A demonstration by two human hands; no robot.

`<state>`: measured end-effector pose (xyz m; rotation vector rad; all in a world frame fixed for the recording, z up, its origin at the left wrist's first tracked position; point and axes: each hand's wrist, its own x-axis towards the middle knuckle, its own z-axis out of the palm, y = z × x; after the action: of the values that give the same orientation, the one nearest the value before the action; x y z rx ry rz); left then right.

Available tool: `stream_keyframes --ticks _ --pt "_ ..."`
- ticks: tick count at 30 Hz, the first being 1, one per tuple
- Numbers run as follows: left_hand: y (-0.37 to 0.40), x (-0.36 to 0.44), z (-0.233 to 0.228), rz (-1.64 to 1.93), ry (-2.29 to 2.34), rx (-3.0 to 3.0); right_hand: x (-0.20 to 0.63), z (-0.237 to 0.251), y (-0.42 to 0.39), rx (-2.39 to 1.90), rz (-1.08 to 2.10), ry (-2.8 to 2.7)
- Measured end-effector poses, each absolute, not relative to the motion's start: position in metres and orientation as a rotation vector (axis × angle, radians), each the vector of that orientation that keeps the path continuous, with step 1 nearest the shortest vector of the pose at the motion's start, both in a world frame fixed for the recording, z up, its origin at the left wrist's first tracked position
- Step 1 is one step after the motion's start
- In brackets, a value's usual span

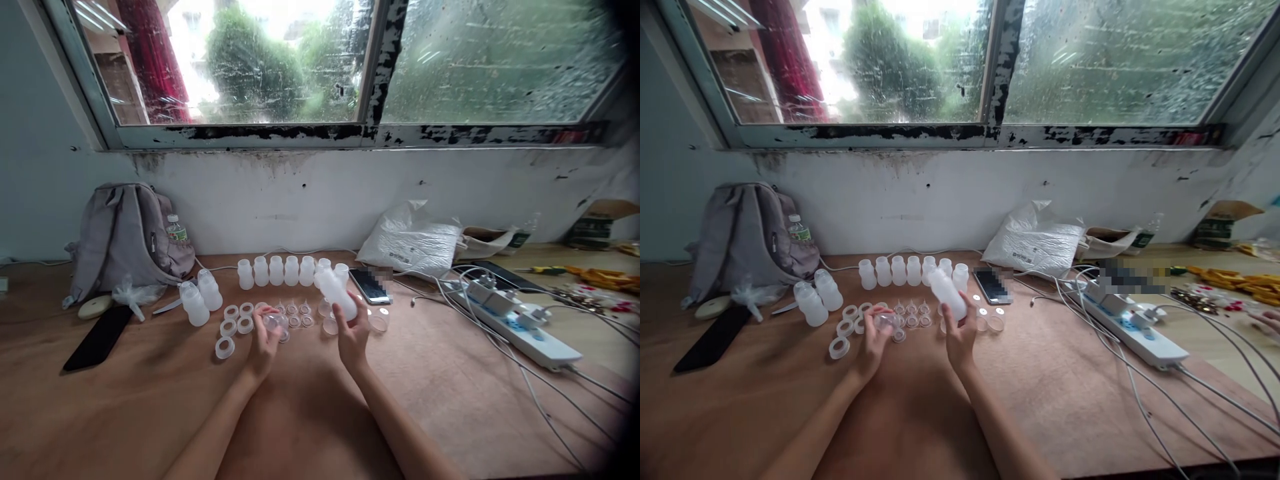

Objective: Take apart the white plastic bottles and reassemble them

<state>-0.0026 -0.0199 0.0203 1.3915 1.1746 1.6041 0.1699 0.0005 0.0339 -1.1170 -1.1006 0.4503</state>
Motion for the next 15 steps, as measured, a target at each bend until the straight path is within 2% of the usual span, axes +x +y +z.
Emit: stream_keyframes --ticks 6,15 --pt "-0.028 0.031 0.013 1.142 1.115 1.898 0.204 0.036 0.021 -1.135 0.438 -0.753" --pt "-0.008 0.065 0.001 1.073 1.098 1.952 0.207 0.033 0.024 -1.132 0.509 -0.707"
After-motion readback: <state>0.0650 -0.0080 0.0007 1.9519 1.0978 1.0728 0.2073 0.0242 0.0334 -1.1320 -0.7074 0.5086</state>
